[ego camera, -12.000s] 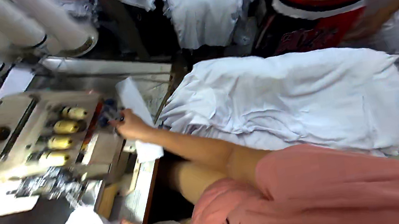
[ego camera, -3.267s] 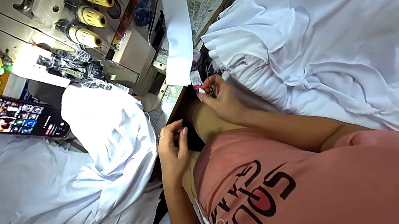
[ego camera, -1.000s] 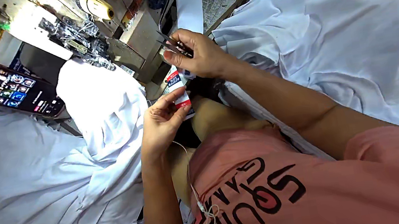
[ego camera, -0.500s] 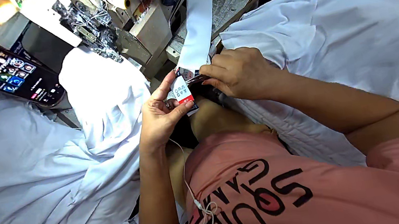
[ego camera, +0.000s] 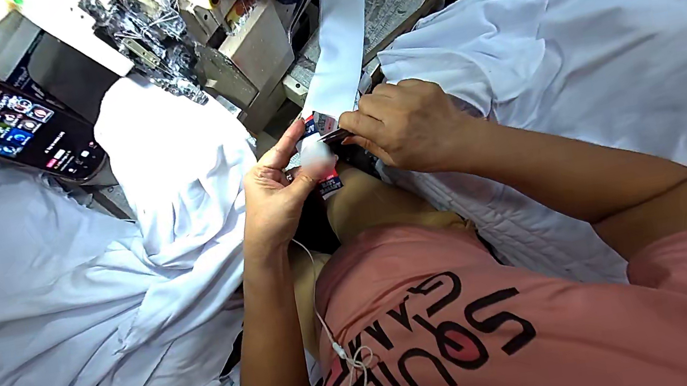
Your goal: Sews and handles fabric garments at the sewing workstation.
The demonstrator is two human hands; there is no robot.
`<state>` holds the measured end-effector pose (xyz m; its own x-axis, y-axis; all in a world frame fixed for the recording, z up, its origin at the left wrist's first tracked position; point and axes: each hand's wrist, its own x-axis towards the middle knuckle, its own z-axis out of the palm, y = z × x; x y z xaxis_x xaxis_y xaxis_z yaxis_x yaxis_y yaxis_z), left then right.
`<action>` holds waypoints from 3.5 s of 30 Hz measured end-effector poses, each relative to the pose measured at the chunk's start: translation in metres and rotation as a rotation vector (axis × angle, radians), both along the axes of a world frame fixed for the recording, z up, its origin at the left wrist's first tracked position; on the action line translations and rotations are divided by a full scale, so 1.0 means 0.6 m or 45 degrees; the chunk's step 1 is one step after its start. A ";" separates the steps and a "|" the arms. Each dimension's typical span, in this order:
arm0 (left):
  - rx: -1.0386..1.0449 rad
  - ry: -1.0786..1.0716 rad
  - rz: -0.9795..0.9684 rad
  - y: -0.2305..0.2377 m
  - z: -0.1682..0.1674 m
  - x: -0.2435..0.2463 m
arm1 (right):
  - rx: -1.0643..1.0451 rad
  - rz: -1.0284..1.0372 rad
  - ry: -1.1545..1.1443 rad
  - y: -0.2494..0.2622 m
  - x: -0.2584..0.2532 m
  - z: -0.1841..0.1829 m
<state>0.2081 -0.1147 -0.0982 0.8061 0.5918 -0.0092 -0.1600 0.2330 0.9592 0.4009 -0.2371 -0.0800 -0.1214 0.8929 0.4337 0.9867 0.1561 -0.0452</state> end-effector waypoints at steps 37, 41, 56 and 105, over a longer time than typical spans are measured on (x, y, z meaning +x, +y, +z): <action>-0.035 0.164 -0.054 -0.005 0.002 0.008 | -0.035 0.051 0.009 0.012 -0.012 -0.019; -0.029 0.160 -0.059 -0.004 0.003 0.008 | -0.042 0.044 0.012 0.011 -0.013 -0.021; 0.007 0.101 -0.098 0.000 -0.002 0.004 | -0.022 0.084 0.125 0.008 -0.021 -0.016; -0.603 -0.159 0.045 -0.014 0.011 -0.095 | 0.110 0.604 1.577 0.100 -0.124 -0.046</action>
<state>0.1510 -0.1229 -0.0917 0.7978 0.5729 -0.1882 -0.2829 0.6311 0.7223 0.3264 -0.1772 -0.1076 0.1022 0.8383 0.5355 0.1509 0.5190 -0.8413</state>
